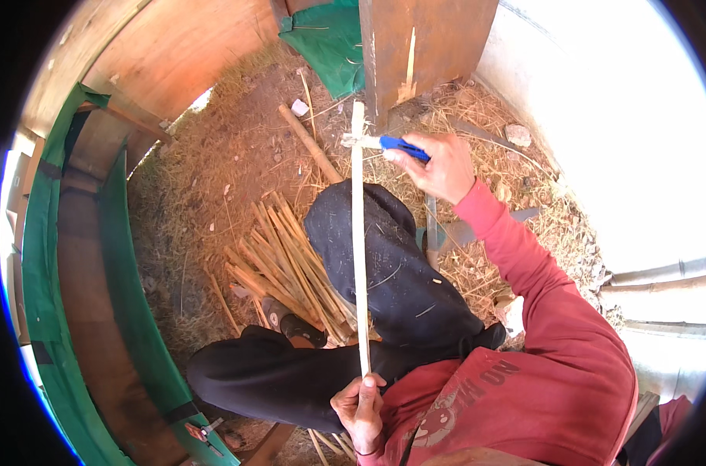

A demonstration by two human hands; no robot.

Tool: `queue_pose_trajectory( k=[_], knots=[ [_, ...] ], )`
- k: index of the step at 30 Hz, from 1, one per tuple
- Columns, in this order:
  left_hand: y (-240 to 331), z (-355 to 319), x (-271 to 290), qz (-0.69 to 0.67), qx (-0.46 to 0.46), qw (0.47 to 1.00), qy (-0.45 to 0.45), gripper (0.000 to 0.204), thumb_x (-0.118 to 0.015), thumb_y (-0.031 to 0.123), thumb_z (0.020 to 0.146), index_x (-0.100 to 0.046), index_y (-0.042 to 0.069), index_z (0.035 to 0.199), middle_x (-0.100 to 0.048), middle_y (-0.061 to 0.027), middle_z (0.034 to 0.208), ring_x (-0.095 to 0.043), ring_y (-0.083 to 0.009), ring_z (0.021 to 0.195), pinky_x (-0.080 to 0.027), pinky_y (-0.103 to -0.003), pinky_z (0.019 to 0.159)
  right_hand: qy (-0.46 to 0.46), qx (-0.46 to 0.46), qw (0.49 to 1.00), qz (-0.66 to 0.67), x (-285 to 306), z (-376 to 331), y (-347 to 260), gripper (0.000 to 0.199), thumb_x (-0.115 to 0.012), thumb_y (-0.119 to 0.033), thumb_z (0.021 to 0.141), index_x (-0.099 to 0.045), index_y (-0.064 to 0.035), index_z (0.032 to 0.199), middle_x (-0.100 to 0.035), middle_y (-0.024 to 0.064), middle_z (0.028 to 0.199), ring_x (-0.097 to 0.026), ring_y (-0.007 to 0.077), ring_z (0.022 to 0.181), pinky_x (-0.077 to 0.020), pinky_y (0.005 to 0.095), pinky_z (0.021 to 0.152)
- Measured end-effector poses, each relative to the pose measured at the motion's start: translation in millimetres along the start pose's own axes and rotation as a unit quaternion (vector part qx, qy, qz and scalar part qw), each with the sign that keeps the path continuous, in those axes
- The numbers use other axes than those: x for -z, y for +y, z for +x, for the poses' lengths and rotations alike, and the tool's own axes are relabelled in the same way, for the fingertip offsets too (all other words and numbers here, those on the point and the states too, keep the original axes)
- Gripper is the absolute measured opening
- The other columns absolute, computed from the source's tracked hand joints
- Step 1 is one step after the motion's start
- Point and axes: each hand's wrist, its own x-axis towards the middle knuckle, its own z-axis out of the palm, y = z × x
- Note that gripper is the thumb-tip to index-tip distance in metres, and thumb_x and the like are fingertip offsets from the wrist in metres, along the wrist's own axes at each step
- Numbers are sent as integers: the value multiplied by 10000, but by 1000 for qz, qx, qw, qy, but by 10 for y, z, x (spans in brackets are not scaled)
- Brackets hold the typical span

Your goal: The person sits on the ground and uses a knife to shave thin strips off a long wooden stick. They hold the stick with one hand and scrape the blade along its length repeatedly, creating a pile of wood shavings on the floor.

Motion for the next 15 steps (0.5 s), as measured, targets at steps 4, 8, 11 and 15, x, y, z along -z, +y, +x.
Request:
queue_pose_trajectory(
  k=[4, 8, 11, 15],
  knots=[
    [18, 10, 17, 10, -8, 1000, 24, 332, -677, 211, 954, -674, -69, 775, -383, 59, 495, -276, -17, 459, -150, -253, 461, 34, 48, 998, -7, -65, -56, -133, 371, -694, -484, 888, -753, -117, 897, -628, 106, 600, -609, 271, 494, -455, 384, 468],
    [-7, -78, 94, 4, 11, 999, 40, 313, -731, 222, 911, -699, -68, 797, -394, 62, 496, -290, -18, 455, -149, -243, 464, 86, -264, 948, -154, 254, 455, 740, 413, -648, -504, 931, -770, -109, 936, -561, 50, 504, -551, 198, 440, -420, 360, 442],
    [-48, -43, 109, -3, 23, 999, 43, 266, -749, 199, 896, -720, -58, 831, -433, 51, 508, -326, -23, 456, -177, -227, 463, 70, -200, 974, -81, 456, 389, 647, 423, -654, -509, 926, -764, -101, 928, -545, 24, 509, -518, 158, 437, -405, 338, 435],
    [36, 16, -4, -4, 30, 998, 50, 190, -758, 129, 884, -729, -56, 911, -489, 36, 544, -372, -27, 474, -235, -215, 462, -73, 9, 990, 121, 364, 2, 36, 393, -678, -501, 906, -762, -117, 923, -573, 22, 545, -534, 163, 450, -411, 346, 444]
  ],
)
